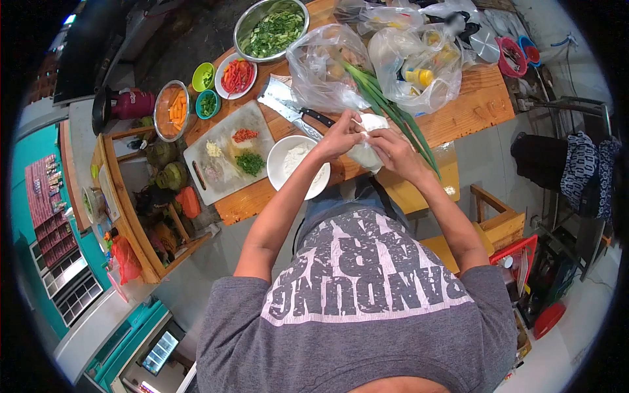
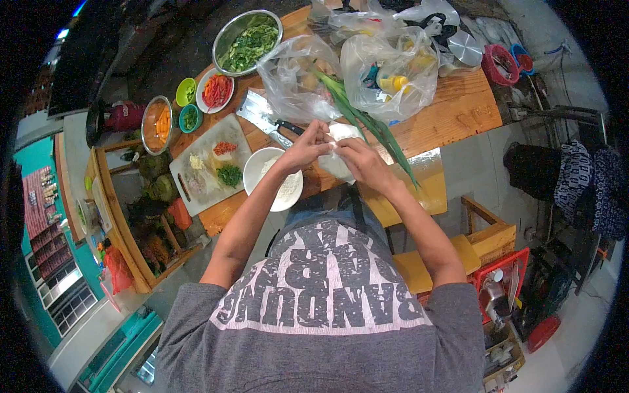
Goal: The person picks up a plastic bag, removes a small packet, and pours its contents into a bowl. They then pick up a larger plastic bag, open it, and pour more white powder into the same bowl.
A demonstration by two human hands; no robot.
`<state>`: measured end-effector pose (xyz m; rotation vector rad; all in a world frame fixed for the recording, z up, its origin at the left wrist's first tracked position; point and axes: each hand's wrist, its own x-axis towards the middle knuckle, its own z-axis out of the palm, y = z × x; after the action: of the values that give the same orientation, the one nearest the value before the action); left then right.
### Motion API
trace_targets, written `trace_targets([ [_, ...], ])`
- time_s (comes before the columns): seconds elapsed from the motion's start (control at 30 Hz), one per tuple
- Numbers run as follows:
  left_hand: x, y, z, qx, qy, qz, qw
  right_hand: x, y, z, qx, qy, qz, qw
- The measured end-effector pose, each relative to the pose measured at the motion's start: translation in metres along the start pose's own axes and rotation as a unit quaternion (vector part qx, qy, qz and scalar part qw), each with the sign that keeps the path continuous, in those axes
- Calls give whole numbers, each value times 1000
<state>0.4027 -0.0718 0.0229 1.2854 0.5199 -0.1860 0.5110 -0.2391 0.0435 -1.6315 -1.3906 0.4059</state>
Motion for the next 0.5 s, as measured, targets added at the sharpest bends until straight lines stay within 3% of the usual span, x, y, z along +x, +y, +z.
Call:
trace_targets([
  [0.17, -2, 9, 2, 27, 19, -34, 999, 11, 15, -3, 32, -21, -5, 999],
  [0.27, 0, 3, 3, 42, 45, -15, 998, 20, 8, -8, 71, -45, 49, 995],
  [0.37, 2, -14, 6, 146, 96, 68, 982, 24, 19, -8, 104, -92, 98, 985],
  [0.5, -10, 7, 19, 247, 147, 107, 952, 33, 13, -5, 101, -99, 138, 980],
])
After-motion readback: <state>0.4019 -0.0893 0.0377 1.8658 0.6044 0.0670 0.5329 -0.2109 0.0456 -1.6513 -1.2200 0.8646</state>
